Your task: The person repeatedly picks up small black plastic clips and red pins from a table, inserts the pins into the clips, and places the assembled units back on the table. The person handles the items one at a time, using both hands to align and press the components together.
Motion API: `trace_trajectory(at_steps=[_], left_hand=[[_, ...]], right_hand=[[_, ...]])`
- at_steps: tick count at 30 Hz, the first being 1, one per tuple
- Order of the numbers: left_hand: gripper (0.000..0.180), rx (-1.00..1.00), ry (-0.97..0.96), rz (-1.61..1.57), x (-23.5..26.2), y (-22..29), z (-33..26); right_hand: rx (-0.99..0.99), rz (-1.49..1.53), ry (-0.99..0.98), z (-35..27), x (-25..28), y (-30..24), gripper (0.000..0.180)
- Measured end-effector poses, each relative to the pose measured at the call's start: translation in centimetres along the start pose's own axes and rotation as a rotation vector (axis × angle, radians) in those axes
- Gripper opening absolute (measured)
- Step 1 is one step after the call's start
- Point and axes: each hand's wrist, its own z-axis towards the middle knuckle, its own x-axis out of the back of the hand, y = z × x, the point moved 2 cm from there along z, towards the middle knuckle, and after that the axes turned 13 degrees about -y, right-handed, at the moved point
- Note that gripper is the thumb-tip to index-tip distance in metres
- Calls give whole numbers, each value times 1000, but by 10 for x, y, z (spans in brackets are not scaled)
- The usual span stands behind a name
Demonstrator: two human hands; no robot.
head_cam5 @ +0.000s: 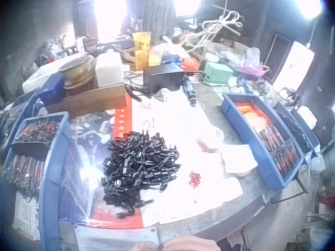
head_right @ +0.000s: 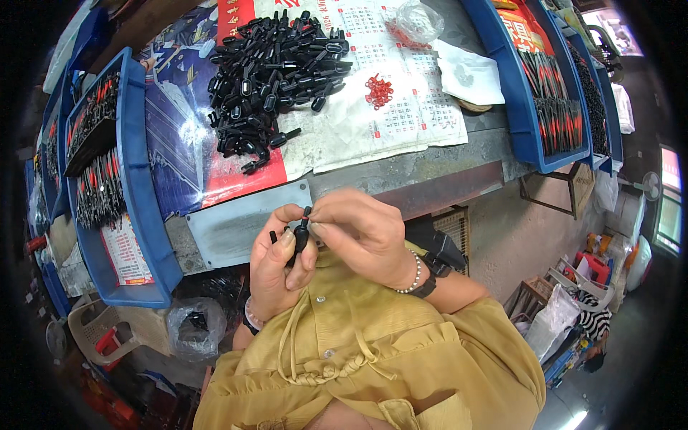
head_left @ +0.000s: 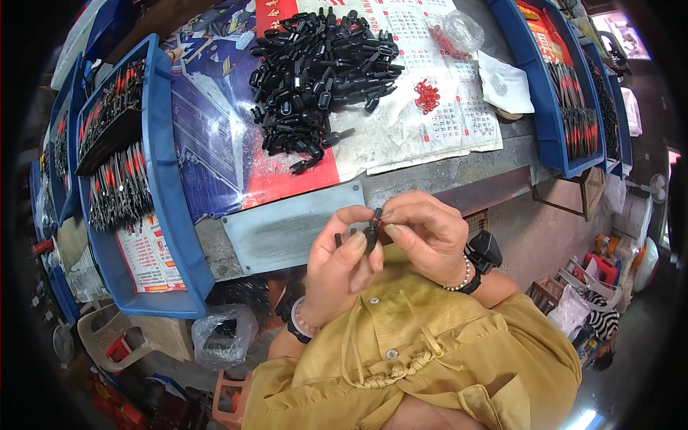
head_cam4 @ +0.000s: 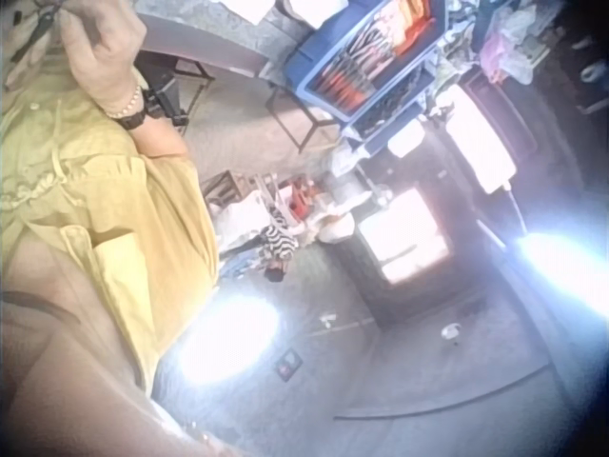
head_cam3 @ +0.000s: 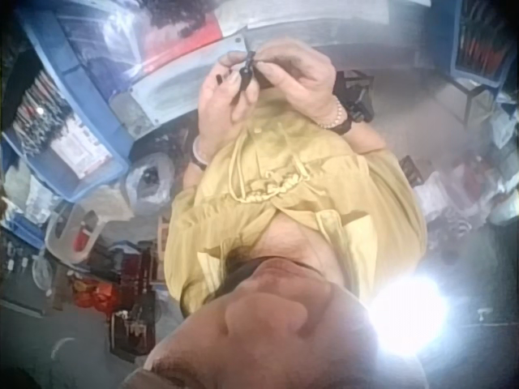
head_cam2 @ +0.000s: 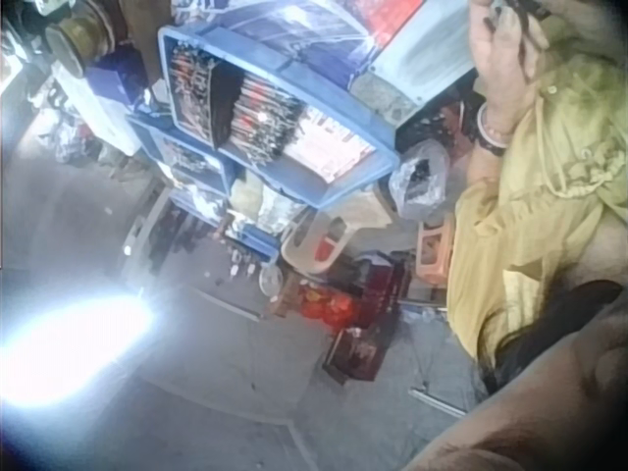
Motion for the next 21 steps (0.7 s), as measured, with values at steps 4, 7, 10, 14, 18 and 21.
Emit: trace_trajectory(at_steps=[4,7,10,14,18,21], left_hand=[[26,-3,21,76,1,-1,-2],[21,-32,31,117,1,-1,-3],[16,-55,20,129,0,-2,-4],[19,-58,-17,0,2,-1,-4],[31,-54,-23,-130,5,3,-5],[36,-114,-96,-182,8,7,-8]], right_hand=[[0,23,22,-1,-1,-2,13],[35,-2,-23,-2,0,-3,12],[48,-2,-50,-2,-2,-3,11],[32,-3,-87,3,-2,-2,9],[-226,77,-3,21,4,-1,11],[-49,-452,-104,59,19,9,18]])
